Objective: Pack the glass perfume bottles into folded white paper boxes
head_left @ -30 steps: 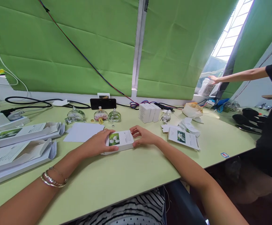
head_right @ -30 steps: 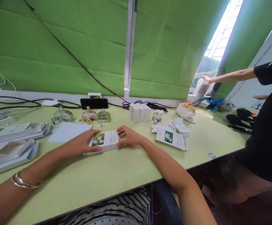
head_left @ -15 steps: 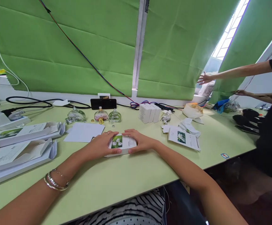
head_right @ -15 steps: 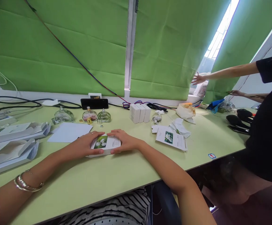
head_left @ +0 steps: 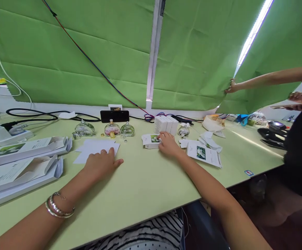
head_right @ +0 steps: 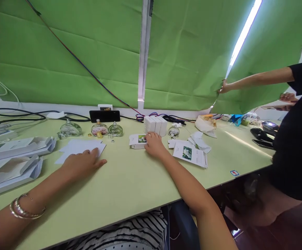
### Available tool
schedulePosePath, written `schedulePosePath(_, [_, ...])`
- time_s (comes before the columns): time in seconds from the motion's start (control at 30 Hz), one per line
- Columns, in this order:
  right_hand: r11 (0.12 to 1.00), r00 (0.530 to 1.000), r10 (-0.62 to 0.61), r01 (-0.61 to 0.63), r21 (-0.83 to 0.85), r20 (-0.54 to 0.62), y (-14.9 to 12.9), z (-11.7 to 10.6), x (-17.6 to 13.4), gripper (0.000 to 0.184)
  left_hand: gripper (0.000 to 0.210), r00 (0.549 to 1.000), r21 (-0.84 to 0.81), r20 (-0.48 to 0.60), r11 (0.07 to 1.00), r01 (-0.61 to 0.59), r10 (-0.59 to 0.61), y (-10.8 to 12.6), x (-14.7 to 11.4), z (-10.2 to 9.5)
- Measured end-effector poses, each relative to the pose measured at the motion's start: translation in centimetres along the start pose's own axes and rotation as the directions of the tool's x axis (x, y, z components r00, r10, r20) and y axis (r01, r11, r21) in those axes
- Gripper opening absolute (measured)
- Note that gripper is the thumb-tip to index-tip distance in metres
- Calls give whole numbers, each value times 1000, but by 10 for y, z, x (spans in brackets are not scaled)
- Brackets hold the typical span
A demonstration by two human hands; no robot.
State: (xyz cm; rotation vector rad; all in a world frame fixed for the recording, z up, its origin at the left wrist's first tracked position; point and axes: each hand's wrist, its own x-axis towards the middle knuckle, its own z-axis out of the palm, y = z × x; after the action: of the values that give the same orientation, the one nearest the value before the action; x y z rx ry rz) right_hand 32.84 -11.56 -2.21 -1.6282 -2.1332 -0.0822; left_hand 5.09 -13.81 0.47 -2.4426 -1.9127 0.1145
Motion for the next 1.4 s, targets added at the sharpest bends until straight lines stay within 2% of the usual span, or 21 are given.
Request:
schedulePosePath(0.07, [994, 994, -67, 74, 77, -91, -11, 0, -2, 30, 54, 997, 46, 9, 996, -75, 75, 9, -7, -2])
schedulePosePath(0.13, [964, 974, -192, 210, 162, -121, -25, -1, -5, 29, 51, 980, 10, 10, 980, -197, 197, 16, -13, -3])
schedulePosePath(0.23, [870, 908, -419, 404, 281, -8, -46, -2, -13, 37, 45, 910, -237, -3, 884, -403, 415, 23, -20, -6])
schedulePosePath(0.3, [823, 850, -517, 463, 329, 96, -56, 1, -17, 50, 41, 869, -360, -29, 805, -471, 495, 22, -20, -8])
schedulePosePath(0.33, [809, 825, -548, 480, 339, 141, -59, 3, -18, 55, 40, 865, -375, -58, 792, -481, 498, 20, -19, -9])
schedulePosePath(0.4, [794, 782, -587, 504, 339, 211, -61, 6, -19, 60, 46, 887, -339, -137, 821, -460, 440, 12, -15, -10])
schedulePosePath(0.43, [791, 767, -596, 512, 335, 237, -61, 8, -18, 60, 57, 905, -302, -161, 853, -426, 395, 7, -12, -10])
schedulePosePath(0.47, [792, 760, -598, 513, 331, 254, -60, 9, -18, 58, 72, 924, -264, -131, 885, -383, 360, 1, -9, -9])
schedulePosePath(0.53, [806, 770, -579, 495, 324, 266, -56, 9, -16, 55, 94, 951, -214, -3, 929, -303, 310, -8, -5, -9])
schedulePosePath(0.63, [823, 804, -543, 452, 343, 244, -53, 6, -15, 60, 96, 943, -188, 107, 937, -293, 316, -12, -4, -9])
schedulePosePath(0.83, [804, 799, -536, 383, 455, 273, -55, 4, -19, 84, 86, 906, -252, 41, 882, -398, 421, 0, -11, -10])
schedulePosePath(1.17, [789, 825, -489, 279, 547, 285, -54, 5, -18, 85, 89, 896, -313, -19, 849, -427, 443, -5, -1, 2])
schedulePosePath(1.4, [804, 837, -450, 227, 550, 312, -52, 5, -17, 82, 87, 905, -276, 18, 872, -404, 424, -2, -3, -2])
